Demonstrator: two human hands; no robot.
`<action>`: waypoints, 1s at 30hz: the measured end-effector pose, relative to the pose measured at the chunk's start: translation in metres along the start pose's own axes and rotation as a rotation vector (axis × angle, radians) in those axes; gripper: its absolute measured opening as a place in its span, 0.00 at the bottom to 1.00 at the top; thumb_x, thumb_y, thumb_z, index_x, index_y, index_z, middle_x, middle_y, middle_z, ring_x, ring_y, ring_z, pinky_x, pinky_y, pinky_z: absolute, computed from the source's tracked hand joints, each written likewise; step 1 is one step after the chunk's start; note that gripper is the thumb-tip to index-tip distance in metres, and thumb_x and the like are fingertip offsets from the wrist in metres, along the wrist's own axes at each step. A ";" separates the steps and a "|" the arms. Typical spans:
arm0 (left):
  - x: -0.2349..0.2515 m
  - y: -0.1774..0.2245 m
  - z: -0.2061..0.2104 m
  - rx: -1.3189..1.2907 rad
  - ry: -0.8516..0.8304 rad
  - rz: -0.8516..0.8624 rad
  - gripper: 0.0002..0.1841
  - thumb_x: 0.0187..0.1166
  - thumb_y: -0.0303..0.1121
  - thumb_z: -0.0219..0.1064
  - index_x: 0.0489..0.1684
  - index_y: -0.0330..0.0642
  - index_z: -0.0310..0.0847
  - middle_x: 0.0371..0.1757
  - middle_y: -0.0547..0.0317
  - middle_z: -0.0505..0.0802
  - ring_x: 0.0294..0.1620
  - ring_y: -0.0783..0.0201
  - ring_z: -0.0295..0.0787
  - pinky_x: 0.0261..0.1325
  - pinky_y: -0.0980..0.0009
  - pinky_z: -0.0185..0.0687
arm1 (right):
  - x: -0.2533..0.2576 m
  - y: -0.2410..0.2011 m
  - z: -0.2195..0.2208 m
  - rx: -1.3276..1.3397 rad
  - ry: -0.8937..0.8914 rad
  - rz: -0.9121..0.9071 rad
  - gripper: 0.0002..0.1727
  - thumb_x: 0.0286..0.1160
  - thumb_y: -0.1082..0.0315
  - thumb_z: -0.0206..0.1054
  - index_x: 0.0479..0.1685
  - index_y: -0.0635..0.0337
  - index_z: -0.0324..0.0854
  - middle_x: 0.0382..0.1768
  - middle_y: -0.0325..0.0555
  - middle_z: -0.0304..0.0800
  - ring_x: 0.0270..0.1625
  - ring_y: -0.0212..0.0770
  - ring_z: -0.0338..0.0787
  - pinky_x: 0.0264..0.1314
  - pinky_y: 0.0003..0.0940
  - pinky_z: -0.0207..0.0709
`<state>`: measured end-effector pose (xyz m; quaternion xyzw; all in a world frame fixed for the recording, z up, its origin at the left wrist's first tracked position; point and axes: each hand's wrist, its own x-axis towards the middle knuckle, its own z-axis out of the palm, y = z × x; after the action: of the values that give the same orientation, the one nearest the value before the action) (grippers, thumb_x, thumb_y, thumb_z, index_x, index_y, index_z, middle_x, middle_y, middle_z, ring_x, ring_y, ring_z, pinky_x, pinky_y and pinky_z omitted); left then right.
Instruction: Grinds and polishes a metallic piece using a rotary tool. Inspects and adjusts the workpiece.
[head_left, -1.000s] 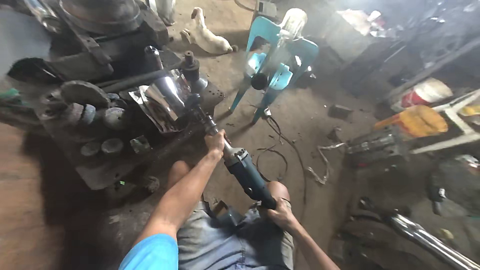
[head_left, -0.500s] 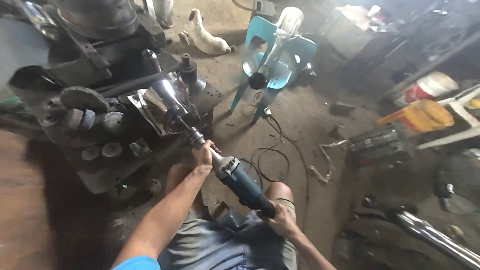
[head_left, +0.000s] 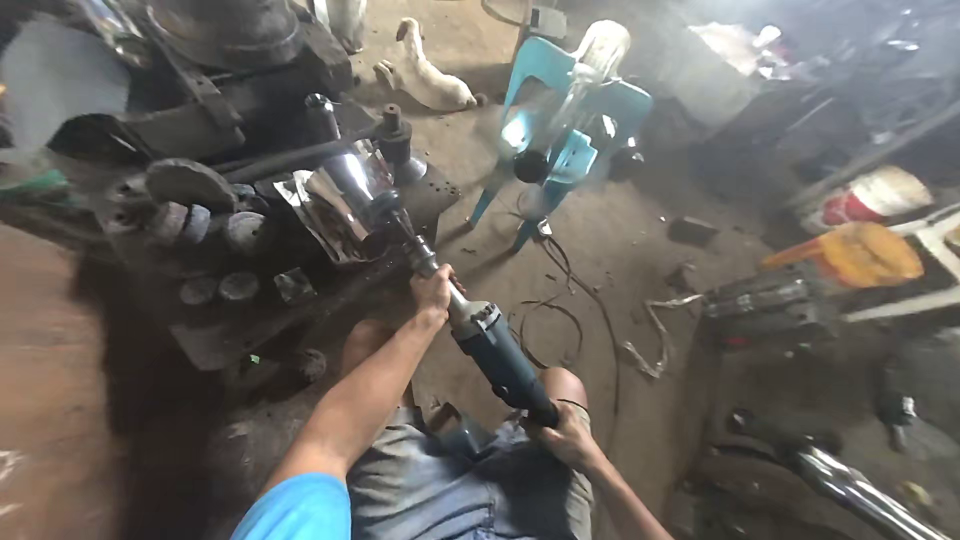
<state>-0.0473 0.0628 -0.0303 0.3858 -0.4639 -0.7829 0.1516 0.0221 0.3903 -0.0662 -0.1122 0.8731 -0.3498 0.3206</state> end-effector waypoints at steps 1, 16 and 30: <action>0.000 0.001 0.003 0.004 -0.004 -0.006 0.10 0.71 0.33 0.70 0.46 0.42 0.80 0.25 0.54 0.88 0.20 0.58 0.87 0.25 0.61 0.88 | 0.000 -0.001 0.000 0.014 -0.001 0.010 0.16 0.57 0.50 0.81 0.39 0.48 0.91 0.32 0.35 0.94 0.37 0.34 0.93 0.48 0.44 0.89; -0.009 -0.006 -0.028 -0.046 0.030 0.047 0.09 0.71 0.33 0.69 0.43 0.41 0.81 0.25 0.55 0.88 0.21 0.58 0.87 0.27 0.60 0.88 | -0.014 -0.014 0.004 -0.188 0.031 -0.028 0.20 0.61 0.44 0.78 0.43 0.48 0.91 0.35 0.38 0.94 0.42 0.37 0.93 0.52 0.51 0.87; 0.002 0.000 -0.007 -0.031 -0.006 0.015 0.09 0.72 0.32 0.69 0.45 0.40 0.80 0.26 0.53 0.88 0.21 0.58 0.88 0.27 0.60 0.89 | -0.008 -0.013 0.001 -0.103 0.031 0.004 0.19 0.59 0.46 0.80 0.42 0.48 0.91 0.34 0.36 0.94 0.41 0.35 0.93 0.52 0.48 0.87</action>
<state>-0.0438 0.0576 -0.0332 0.3774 -0.4552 -0.7900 0.1620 0.0287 0.3839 -0.0539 -0.1215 0.8949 -0.3056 0.3016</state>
